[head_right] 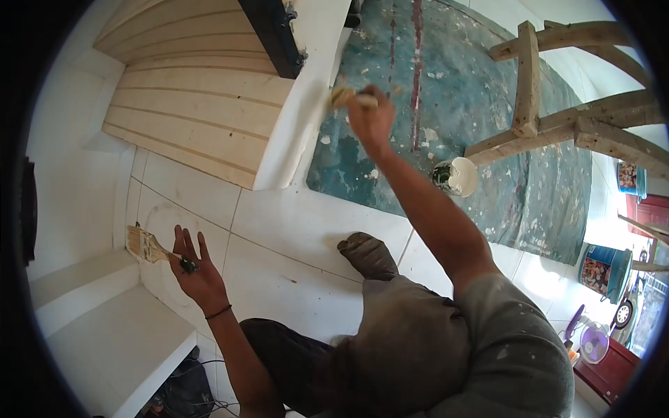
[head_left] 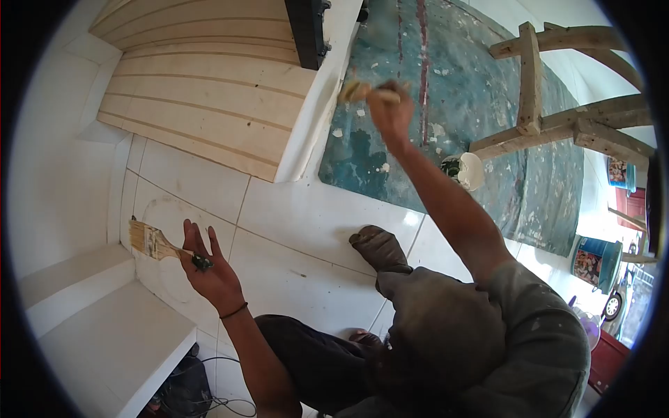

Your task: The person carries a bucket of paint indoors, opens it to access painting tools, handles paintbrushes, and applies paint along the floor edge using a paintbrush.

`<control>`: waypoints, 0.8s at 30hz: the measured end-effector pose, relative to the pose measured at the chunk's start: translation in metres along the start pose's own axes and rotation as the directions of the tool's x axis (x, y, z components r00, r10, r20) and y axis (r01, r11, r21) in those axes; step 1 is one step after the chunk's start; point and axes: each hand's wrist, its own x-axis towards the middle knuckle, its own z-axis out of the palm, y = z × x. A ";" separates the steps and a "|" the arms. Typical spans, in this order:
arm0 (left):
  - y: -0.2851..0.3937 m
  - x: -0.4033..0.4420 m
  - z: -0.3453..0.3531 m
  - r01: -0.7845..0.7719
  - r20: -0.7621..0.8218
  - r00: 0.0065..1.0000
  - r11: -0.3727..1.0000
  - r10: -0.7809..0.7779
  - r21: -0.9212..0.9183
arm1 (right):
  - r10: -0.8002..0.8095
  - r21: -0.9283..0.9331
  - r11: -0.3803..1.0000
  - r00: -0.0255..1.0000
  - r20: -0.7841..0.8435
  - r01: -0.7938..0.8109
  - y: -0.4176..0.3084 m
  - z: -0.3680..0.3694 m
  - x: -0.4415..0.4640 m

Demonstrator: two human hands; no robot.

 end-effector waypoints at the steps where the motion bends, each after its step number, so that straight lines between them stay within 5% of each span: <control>1: -0.004 0.000 -0.005 0.003 0.002 1.000 1.000 -0.003 0.005 | 0.000 0.019 1.000 1.000 -0.027 0.001 0.021 0.018 0.031; 3: -0.010 0.005 -0.020 -0.064 0.103 0.994 0.979 0.045 0.193 | 0.012 0.038 0.999 0.998 -0.060 -0.010 0.037 0.035 0.031; 5: -0.005 0.003 -0.028 -0.009 0.082 0.997 0.988 -0.004 0.152 | -0.019 -0.082 0.996 0.998 0.063 0.025 0.028 0.050 -0.008; 6: -0.003 0.003 -0.031 0.036 0.058 0.997 0.995 -0.041 0.096 | 0.013 -0.001 1.000 0.983 0.185 -0.013 0.026 0.051 -0.050; 7: -0.001 0.005 -0.032 0.034 0.052 0.998 0.995 -0.039 0.091 | -0.151 -0.122 0.976 0.965 0.216 0.181 0.025 0.050 -0.104; 8: 0.001 0.006 -0.032 0.016 0.039 0.999 0.993 -0.021 0.117 | -0.167 0.050 0.986 0.941 0.295 0.160 0.010 0.039 -0.157; 9: 0.001 0.006 -0.031 -0.005 0.031 1.000 0.990 0.001 0.139 | -0.086 0.096 0.994 0.867 0.491 0.044 -0.009 0.021 -0.205; 10: -0.001 0.010 -0.028 -0.018 0.035 0.999 0.991 0.013 0.129 | 0.006 0.164 0.966 0.647 0.763 -0.202 -0.015 0.008 -0.239; 11: -0.003 0.013 -0.028 0.005 -0.003 1.000 0.998 -0.005 0.058 | -0.077 0.170 0.973 0.468 0.880 -0.158 -0.017 -0.005 -0.249; 13: -0.003 0.007 -0.031 0.056 -0.044 0.997 0.998 -0.055 0.013 | -0.022 0.155 0.972 0.590 0.807 -0.175 -0.044 -0.022 -0.230; 15: 0.004 0.002 -0.024 0.056 0.029 0.998 0.998 -0.056 0.010 | 0.250 0.113 0.890 0.679 0.690 -0.442 -0.051 -0.028 -0.173; 18: 0.006 -0.002 -0.032 -0.014 0.085 0.996 0.991 0.002 0.136 | 0.239 0.319 0.790 0.741 0.628 -0.524 -0.024 -0.047 -0.085; 20: 0.009 -0.002 -0.038 -0.009 0.095 0.995 0.991 -0.004 0.132 | 0.315 0.337 0.728 0.728 0.609 -0.597 -0.014 -0.064 -0.069; 22: 0.010 -0.004 -0.043 -0.001 0.100 0.995 0.992 -0.012 0.125 | 0.515 0.347 0.482 0.581 0.631 -0.804 -0.008 -0.078 -0.062; 23: 0.012 -0.005 -0.042 0.012 0.110 0.994 0.995 -0.023 0.099 | 0.515 0.340 0.485 0.577 0.634 -0.806 -0.002 -0.082 -0.065; 24: 0.012 -0.005 -0.042 0.024 0.125 0.992 0.997 -0.033 0.073 | 0.518 0.387 0.344 0.517 0.682 -0.855 0.008 -0.086 -0.072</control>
